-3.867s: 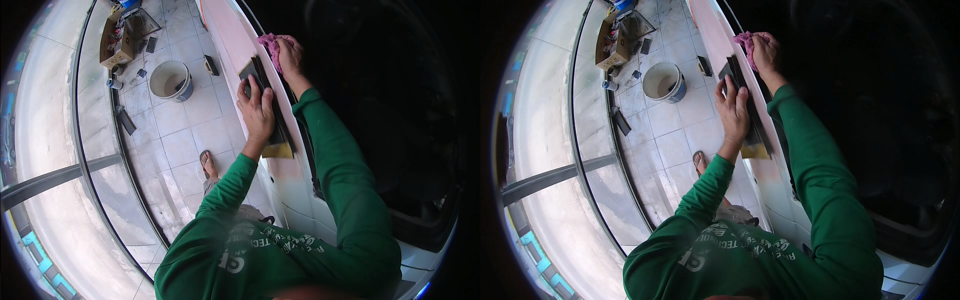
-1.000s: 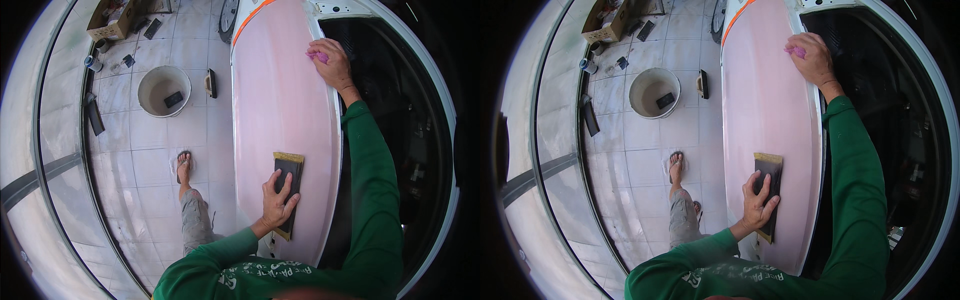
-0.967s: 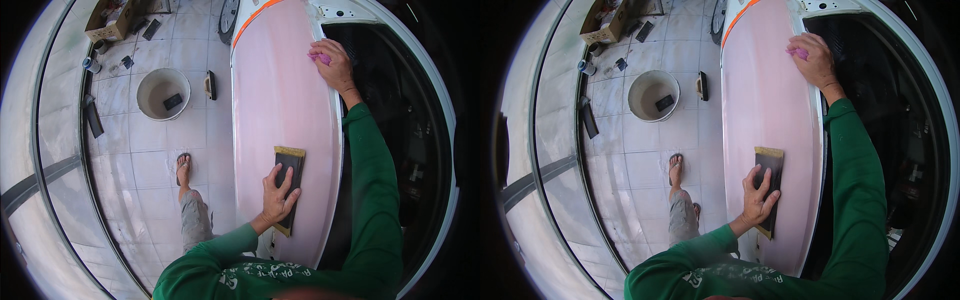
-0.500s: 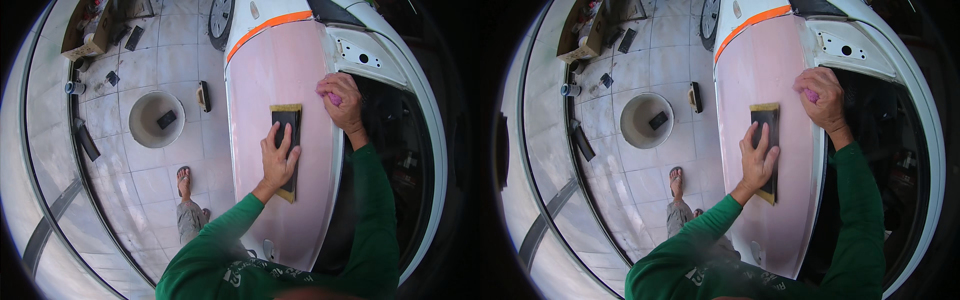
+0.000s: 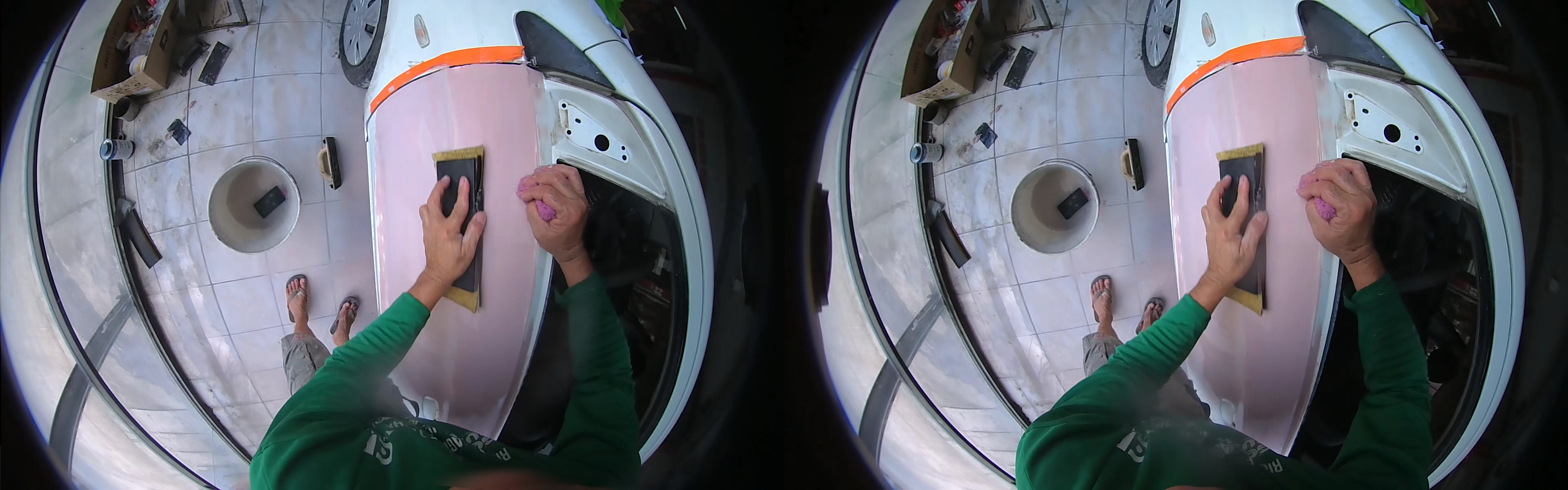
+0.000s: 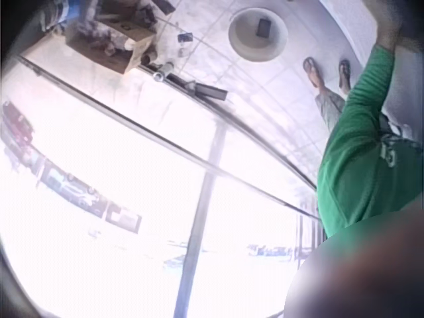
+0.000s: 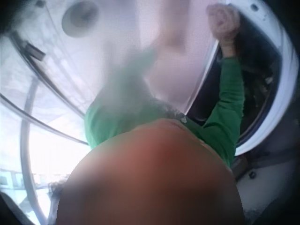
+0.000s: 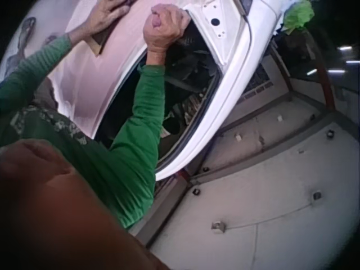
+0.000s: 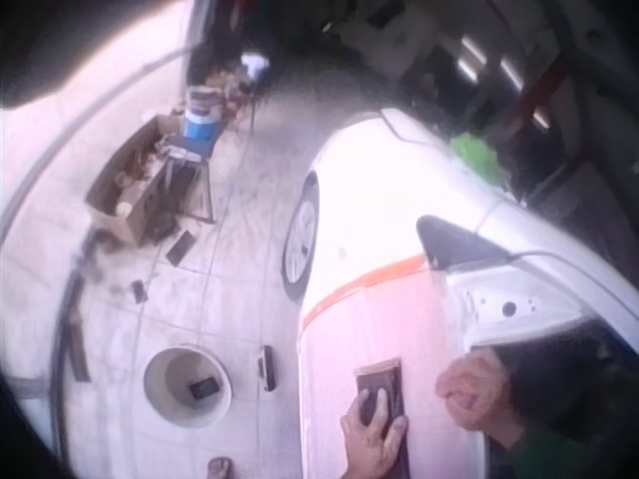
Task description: The person sands the surface of a white car door with a sanding block and wipes the area with a pink cloth. The person repeatedly dips the sanding block into a bucket of water and continues sanding and wiping the door panel.
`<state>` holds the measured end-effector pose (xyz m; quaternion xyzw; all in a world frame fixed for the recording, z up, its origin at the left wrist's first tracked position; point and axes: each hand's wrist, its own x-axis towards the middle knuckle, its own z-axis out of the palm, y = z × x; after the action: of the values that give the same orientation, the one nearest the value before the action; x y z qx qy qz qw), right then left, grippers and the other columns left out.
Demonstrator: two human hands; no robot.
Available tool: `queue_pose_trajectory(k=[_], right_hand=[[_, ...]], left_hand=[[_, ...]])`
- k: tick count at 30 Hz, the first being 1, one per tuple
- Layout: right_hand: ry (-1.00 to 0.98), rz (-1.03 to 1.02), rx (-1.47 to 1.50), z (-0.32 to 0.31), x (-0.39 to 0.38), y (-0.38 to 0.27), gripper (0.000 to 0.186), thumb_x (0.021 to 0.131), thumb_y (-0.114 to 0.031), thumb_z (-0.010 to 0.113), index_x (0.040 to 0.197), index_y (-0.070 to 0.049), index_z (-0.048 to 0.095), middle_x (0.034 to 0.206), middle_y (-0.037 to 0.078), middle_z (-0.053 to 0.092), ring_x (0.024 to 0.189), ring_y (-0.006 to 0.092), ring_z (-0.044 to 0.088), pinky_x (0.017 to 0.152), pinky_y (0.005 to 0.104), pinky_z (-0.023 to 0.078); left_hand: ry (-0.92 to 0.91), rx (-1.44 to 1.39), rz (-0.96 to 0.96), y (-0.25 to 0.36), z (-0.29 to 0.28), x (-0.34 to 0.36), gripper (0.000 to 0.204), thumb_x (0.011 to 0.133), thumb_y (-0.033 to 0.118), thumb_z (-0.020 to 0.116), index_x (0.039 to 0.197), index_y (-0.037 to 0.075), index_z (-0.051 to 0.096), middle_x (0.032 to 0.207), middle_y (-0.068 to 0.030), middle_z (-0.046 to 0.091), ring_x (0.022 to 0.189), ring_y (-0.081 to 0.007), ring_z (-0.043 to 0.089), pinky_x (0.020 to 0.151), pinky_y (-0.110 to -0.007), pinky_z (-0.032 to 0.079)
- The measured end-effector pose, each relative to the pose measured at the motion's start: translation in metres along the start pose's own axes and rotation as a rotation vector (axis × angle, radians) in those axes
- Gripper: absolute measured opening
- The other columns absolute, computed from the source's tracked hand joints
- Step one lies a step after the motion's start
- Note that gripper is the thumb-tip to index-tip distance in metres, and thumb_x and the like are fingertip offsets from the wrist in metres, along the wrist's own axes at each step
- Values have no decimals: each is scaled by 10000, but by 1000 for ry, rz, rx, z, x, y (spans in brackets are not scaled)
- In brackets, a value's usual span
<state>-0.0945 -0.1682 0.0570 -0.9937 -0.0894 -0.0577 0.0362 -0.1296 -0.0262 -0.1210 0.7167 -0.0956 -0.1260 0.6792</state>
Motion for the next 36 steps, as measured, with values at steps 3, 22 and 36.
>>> queue_pose_trajectory(k=[3, 22, 36], right_hand=[[7, 19, 0, -3, -8, 0, 203, 699, 52, 732, 830, -102, 710, 958, 31, 721, 1011, 289, 661, 923, 406, 543], [8, 16, 8, -1, -7, 2, 198, 697, 43, 737, 824, -104, 702, 949, 29, 719, 997, 284, 658, 921, 407, 534], [0, 13, 1, 1, -5, 3, 212, 701, 60, 729, 836, -101, 700, 948, 31, 717, 988, 280, 656, 893, 405, 530]], left_hand=[[-166, -31, -39, 10, -10, -108, 654, 930, 277, 722, 1522, 65, 540, 1536, -290, 371, 1383, -443, 391, 1174, -511, 334], [-84, -35, 19, 13, -1, -22, 674, 933, 292, 720, 1528, 45, 522, 1517, -303, 359, 1393, -452, 374, 1173, -511, 335], [-214, -53, -19, 9, -14, -98, 690, 927, 261, 721, 1553, 74, 499, 1543, -299, 351, 1381, -459, 377, 1175, -531, 324]])
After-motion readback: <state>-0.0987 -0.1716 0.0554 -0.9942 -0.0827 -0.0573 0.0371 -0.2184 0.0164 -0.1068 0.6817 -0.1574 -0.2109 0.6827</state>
